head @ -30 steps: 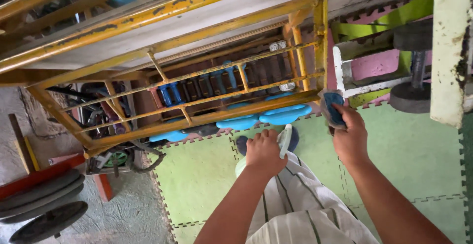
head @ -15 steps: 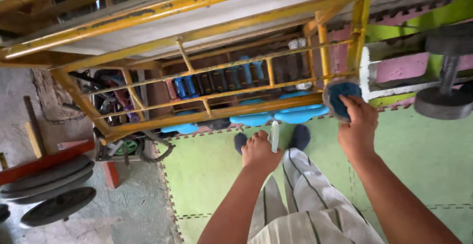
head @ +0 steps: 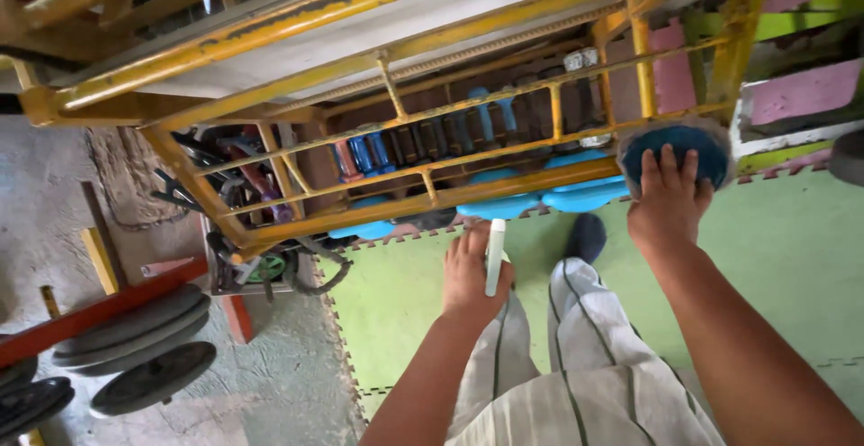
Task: The person is wiping down yellow gym machine frames and storage racks using a cleaning spray and a blue sponge.
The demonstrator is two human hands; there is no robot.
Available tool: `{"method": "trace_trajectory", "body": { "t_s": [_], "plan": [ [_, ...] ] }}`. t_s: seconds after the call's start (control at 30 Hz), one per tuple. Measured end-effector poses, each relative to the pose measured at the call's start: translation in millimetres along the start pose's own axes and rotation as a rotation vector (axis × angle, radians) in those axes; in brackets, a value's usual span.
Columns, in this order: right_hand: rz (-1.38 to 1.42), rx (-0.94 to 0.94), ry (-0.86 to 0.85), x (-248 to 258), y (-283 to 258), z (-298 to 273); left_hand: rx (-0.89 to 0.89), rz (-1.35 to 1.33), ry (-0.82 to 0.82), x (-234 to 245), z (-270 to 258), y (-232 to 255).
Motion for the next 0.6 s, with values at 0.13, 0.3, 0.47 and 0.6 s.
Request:
{"method": "trace_trajectory", "body": {
  "t_s": [0.13,0.3,0.47,0.6],
  "plan": [
    [0.006,-0.025,0.033,-13,-29,4,-0.116,-0.059,0.166,44,4,-10],
    [-0.233,0.042,-0.030,-36,-124,-13,-0.014,-0.020,0.391,95,6,-38],
    [-0.113,0.191,-0.050,-57,-244,-34,0.022,0.015,0.480,123,14,-67],
    [0.012,0.379,-0.042,-71,-291,-46,0.065,-0.070,0.517,126,18,-88]
  ]
}}
Point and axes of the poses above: each hand's wrist, its own z-axis towards the middle knuckle, its own x-axis out of the back of the hand, y = z × x, the point moved 5 cm from there along z, towards the middle knuckle, and after that the axes turned 8 degrees about z, right-handed, at the moved point
